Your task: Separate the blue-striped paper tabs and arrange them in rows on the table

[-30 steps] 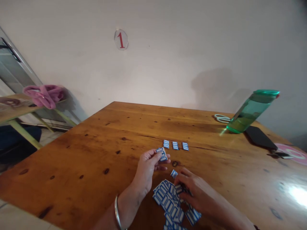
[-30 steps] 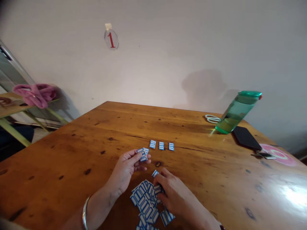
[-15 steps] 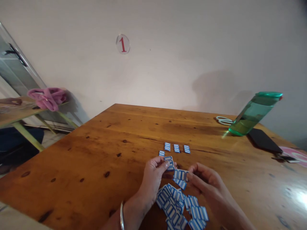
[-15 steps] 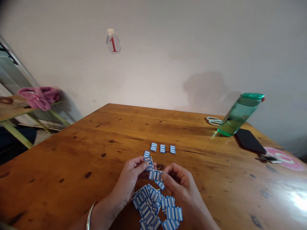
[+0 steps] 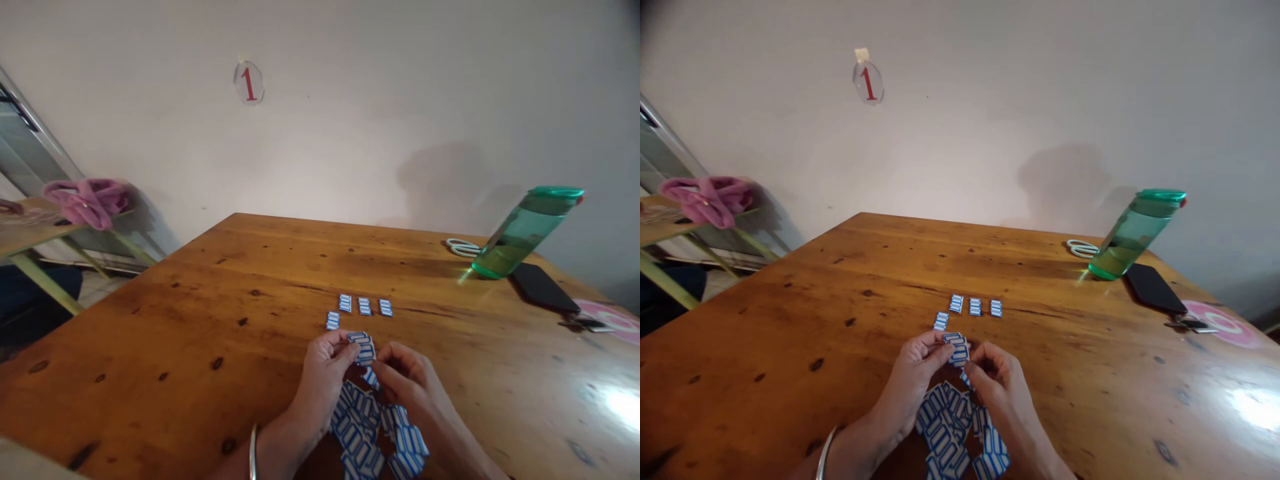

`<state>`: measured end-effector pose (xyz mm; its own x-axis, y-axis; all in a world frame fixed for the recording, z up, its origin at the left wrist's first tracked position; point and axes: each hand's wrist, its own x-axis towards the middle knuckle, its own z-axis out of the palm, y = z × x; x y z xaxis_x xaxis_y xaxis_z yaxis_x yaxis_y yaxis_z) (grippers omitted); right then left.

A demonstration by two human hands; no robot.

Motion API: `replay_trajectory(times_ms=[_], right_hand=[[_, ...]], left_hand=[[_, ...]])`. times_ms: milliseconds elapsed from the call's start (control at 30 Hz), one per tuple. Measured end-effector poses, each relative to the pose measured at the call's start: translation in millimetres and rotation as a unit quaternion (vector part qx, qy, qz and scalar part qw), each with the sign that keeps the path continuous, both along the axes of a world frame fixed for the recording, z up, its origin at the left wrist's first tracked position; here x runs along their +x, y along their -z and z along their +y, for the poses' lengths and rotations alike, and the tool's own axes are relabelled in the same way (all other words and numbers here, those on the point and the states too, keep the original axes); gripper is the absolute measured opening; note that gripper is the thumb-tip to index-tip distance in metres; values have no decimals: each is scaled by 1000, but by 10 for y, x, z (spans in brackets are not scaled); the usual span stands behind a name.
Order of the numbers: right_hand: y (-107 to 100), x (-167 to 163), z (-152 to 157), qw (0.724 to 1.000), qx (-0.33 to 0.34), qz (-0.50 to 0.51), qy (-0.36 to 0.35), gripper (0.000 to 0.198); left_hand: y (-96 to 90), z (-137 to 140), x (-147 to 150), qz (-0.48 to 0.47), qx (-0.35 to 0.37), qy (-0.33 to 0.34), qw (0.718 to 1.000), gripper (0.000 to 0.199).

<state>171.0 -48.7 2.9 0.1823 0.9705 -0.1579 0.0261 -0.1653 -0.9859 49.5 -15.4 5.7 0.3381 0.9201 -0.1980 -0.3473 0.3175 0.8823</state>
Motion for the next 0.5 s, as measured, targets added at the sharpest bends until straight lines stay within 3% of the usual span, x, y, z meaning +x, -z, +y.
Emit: replay_trajectory(times_ms=[233,500], right_hand=[[-58,-18,-37,995,-25,98,7,26],[-11,4,-6,1000,-10,21,10,25]], left_hand=[[-23,-11,-1,-1,5,-11,1000,16],[-6,-27,21,-25,-2,11,1000,21]])
